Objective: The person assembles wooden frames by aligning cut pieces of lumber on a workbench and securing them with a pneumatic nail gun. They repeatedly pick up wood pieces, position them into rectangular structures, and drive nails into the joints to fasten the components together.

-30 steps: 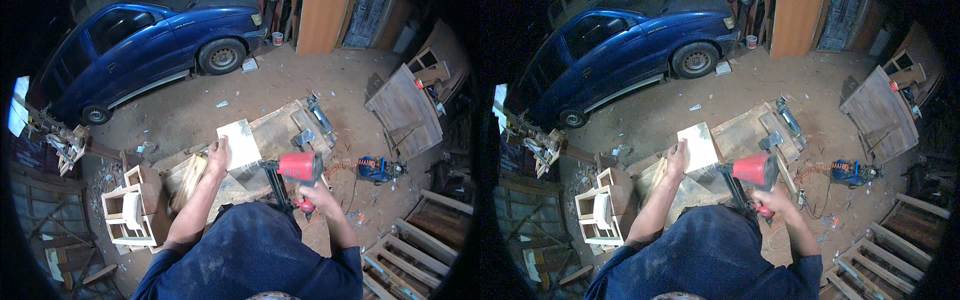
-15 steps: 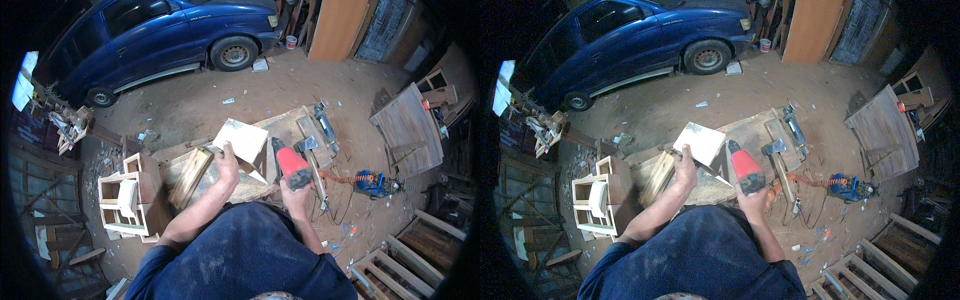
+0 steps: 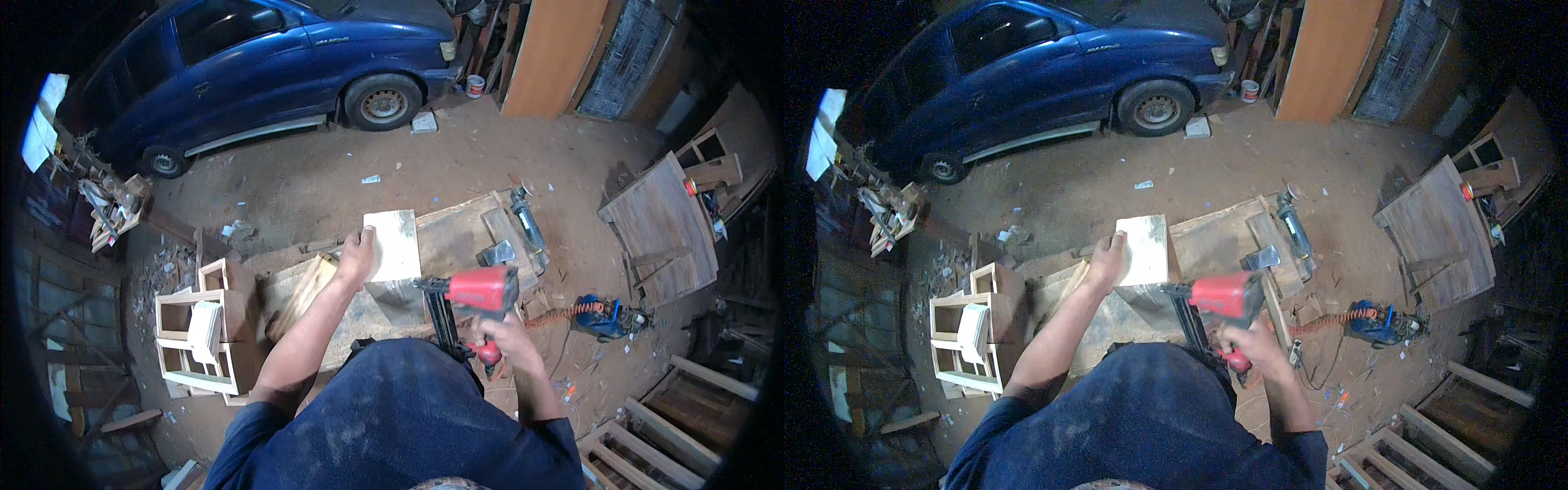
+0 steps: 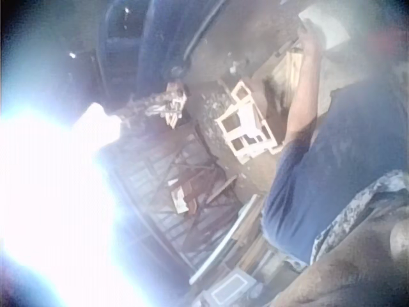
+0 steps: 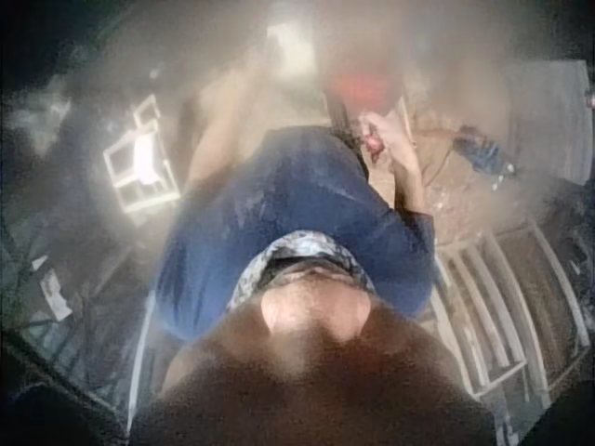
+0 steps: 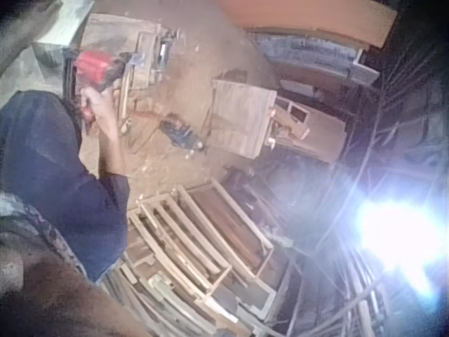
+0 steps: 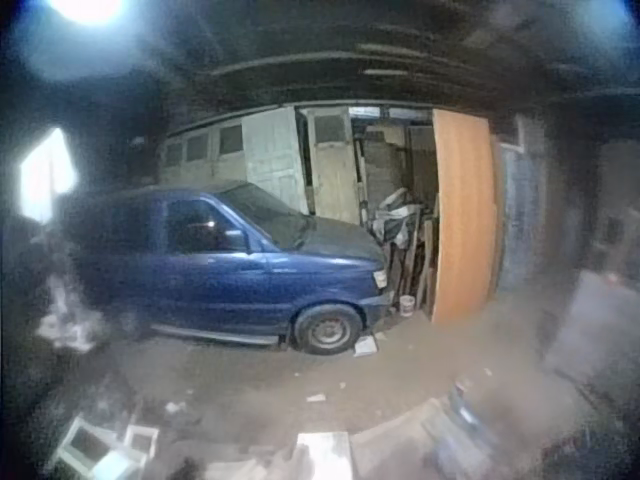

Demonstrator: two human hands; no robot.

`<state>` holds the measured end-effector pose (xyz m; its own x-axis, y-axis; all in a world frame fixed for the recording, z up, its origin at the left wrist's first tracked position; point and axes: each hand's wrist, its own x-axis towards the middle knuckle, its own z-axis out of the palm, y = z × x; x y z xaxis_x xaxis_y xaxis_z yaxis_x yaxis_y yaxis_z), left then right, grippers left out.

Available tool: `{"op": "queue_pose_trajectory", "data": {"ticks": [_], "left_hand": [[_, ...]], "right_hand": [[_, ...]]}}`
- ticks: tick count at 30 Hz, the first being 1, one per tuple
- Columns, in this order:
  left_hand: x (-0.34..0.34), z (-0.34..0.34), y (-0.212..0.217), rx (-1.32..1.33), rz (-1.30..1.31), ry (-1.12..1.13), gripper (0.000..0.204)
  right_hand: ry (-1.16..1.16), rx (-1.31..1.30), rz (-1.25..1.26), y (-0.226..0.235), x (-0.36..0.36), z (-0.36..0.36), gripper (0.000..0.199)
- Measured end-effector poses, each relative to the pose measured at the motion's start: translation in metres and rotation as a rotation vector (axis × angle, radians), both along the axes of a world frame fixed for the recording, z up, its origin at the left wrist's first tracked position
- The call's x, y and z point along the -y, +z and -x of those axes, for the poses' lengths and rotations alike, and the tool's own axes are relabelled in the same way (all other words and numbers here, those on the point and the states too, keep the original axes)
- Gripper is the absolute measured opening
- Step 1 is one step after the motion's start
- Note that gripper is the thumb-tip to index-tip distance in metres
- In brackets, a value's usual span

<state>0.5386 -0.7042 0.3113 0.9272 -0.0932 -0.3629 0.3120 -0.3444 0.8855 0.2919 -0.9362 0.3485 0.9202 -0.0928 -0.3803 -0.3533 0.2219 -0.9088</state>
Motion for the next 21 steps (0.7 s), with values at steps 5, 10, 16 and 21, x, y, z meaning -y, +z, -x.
{"op": "queue_pose_trajectory", "data": {"ticks": [5,10,16,21], "left_hand": [[0.002,-0.002,0.007,0.079,-0.098,-0.034,0.067],[-0.016,-0.030,-0.013,0.049,-0.065,0.003,0.063],[-0.018,-0.050,-0.008,-0.062,0.042,-0.088,0.071],[-0.027,-0.060,-0.023,-0.086,-0.050,-0.148,0.079]], "right_hand": [[0.034,0.002,-0.381,-0.038,0.025,-0.016,0.018],[0.023,0.249,0.245,-0.005,-0.024,-0.026,0.033],[0.031,0.166,0.023,-0.033,-0.023,-0.034,0.039],[0.089,0.136,-0.169,-0.043,-0.007,-0.049,0.012]]}}
